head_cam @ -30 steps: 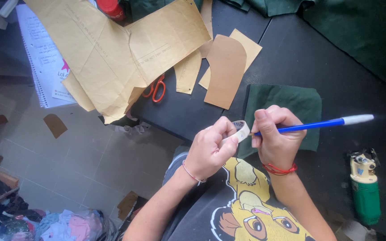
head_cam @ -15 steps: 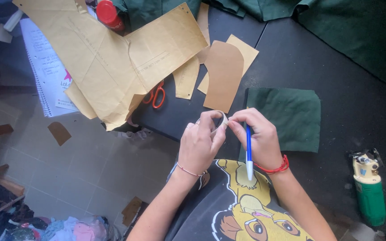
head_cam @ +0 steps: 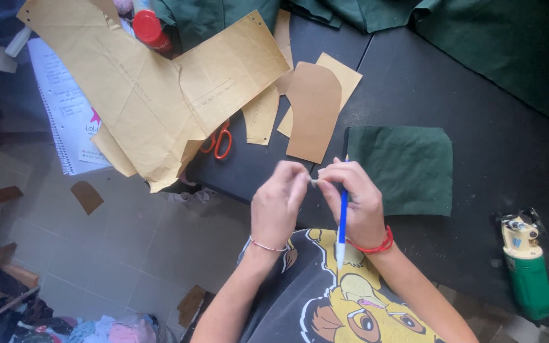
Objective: The person uses a green electric rotary cutter to cut a large piece of dark green fabric on a black table. They then place a cardboard pattern on the fabric, secure it with pins, and continue cutting along the pattern's outline.
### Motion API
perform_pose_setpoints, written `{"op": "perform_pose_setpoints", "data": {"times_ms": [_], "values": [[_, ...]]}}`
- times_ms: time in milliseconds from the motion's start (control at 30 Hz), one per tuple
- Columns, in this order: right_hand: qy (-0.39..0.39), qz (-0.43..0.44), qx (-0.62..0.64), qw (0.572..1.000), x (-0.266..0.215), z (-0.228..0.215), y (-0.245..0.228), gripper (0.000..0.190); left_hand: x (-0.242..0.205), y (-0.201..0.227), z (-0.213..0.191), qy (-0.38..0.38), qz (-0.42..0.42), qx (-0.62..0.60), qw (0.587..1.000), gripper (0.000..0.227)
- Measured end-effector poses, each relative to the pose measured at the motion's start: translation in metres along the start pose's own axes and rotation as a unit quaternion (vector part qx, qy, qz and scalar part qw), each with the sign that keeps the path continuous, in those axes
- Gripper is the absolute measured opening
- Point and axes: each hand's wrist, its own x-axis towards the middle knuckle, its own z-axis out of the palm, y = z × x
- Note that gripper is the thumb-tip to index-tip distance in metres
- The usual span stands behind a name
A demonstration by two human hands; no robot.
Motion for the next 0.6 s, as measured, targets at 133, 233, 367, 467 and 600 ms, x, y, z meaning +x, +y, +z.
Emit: {"op": "perform_pose_setpoints", "data": {"times_ms": [133, 233, 367, 467, 600], "values": [[0.042, -0.013, -0.028, 0.999, 0.008, -0.034, 0.001, 0.002, 0.01, -0.061, -0.003, 0.156, 0.033, 0.135, 0.978, 0.01], [-0.046, 0.161, -0.121, 0.978, 0.001, -0.073, 0.046, 0.007, 0.011, -0.085, 0.003, 0.183, 0.146, 0.307, 0.922, 0.019], [-0.101, 0.34, -0.298, 0.886, -0.023, -0.099, 0.124, 0.01, 0.005, -0.092, 0.019, 0.175, 0.228, 0.381, 0.879, 0.029], [-0.086, 0.343, -0.415, 0.838, -0.031, -0.094, 0.154, 0.011, 0.0, -0.081, 0.026, 0.183, 0.191, 0.362, 0.894, 0.036], [-0.042, 0.302, -0.462, 0.833, -0.02, -0.091, 0.141, 0.032, 0.008, -0.048, 0.048, 0.19, 0.233, 0.258, 0.918, 0.027]]}}
